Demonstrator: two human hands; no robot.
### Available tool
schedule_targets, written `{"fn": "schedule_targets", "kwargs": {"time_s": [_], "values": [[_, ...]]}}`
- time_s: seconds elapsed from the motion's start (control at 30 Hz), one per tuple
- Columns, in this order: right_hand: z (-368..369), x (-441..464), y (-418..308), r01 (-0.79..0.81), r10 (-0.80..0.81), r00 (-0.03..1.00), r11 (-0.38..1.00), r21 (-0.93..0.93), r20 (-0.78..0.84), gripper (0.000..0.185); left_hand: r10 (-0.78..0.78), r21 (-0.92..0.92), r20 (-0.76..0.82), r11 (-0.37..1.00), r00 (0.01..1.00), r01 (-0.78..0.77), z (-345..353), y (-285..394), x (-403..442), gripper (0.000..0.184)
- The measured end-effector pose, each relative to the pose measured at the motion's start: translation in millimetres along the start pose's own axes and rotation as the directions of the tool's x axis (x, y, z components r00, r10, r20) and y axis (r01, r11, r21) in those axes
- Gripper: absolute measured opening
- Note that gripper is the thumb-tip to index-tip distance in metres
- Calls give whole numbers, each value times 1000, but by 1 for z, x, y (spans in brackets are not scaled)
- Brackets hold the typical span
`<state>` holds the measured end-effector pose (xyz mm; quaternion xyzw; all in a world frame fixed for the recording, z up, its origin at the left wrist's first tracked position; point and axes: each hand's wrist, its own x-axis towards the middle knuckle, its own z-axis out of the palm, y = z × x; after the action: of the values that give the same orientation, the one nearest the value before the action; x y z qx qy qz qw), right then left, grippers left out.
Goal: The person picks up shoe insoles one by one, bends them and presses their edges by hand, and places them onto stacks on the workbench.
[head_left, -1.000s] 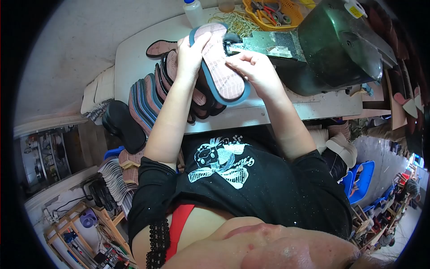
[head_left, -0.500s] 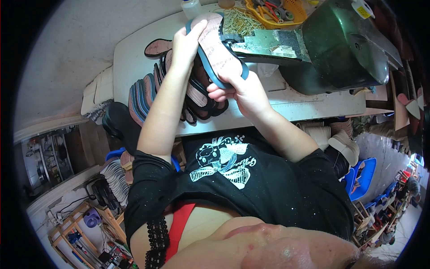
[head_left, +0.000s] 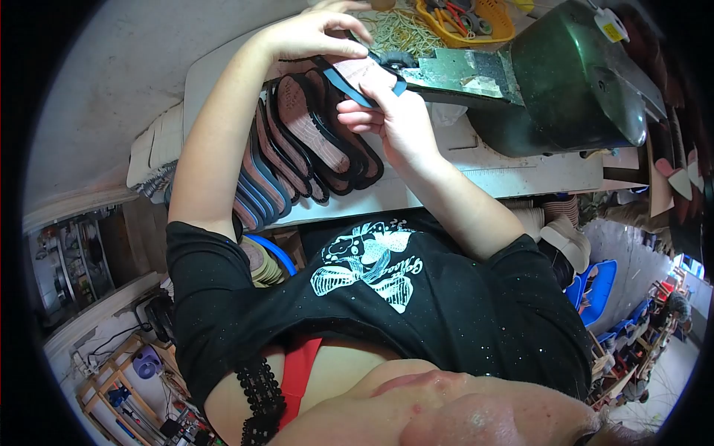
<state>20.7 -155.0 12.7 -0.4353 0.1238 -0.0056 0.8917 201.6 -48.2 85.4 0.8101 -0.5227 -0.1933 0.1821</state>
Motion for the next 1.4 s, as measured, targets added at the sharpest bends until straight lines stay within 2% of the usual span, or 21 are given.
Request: {"fn": "schedule_targets", "kwargs": {"time_s": [0.03, 0.13, 0.23, 0.33, 0.43, 0.53, 0.63, 0.73, 0.83, 0.93, 1.03, 1.13, 1.23, 1.27, 1.37, 1.4], "values": [[0, 0, -1, -2, 2, 1000, 1000, -2, -2, 32, 63, 92, 10, 994, 998, -63, -1, -2, 1, 41], [-1, 1, -1, -8, 8, 1000, 1000, -20, -2, 34, -29, -142, 131, 989, 991, 47, 11, -18, 8, 36], [-1, 1, -4, -26, 25, 1000, 998, -55, -15, 36, -86, -148, 244, 981, 966, 125, 9, -25, 13, 29], [-4, 3, -4, -43, 41, 999, 995, -85, -17, 38, -131, -303, 214, 933, 968, 193, 10, -17, 2, 26], [-7, 5, -6, -38, 39, 999, 994, -102, 0, 40, -130, -379, 275, 896, 953, 231, 11, -15, -5, 25], [-11, 5, -7, -11, 12, 1000, 994, -107, 13, 43, -205, -450, 275, 836, 939, 314, 20, -13, -14, 27], [-13, 5, -8, -17, 19, 1000, 996, -93, 19, 41, -287, -448, 272, 807, 918, 385, 19, 1, -23, 27], [-12, 5, -7, -17, 18, 1000, 994, -111, 6, 41, -251, -462, 222, 824, 942, 328, 24, -4, -26, 27], [-11, 5, -7, 16, -15, 1000, 993, -114, 5, 40, -162, -391, 176, 894, 971, 220, 28, -10, -26, 28], [-14, 6, -7, 25, -22, 999, 992, -121, 28, 38, -263, -250, 190, 919, 946, 305, 25, 4, -30, 30], [-17, 8, -7, 18, -13, 999, 990, -139, 37, 36, -311, -219, 116, 918, 943, 330, 32, 8, -34, 32], [-19, 9, -5, 18, -13, 999, 990, -136, 36, 32, -390, -281, 138, 866, 910, 414, 39, 11, -37, 36], [-21, 10, -2, 54, -57, 998, 985, -165, -16, 33, -504, -508, 142, 702, 852, 500, 42, 43, -49, 39], [-17, 7, -4, 47, -53, 997, 992, -114, -48, 27, -478, -564, 173, 668, 861, 485, 47, 37, -47, 44], [-31, 2, -13, 35, -36, 999, 977, -210, -3, 22, -435, -624, 225, 623, 872, 472, 53, 37, -45, 46], [-40, 3, -18, 6, 12, 996, 980, -197, 91, 19, -394, -654, 287, 586, 873, 479, 52, 36, -42, 46]]}}
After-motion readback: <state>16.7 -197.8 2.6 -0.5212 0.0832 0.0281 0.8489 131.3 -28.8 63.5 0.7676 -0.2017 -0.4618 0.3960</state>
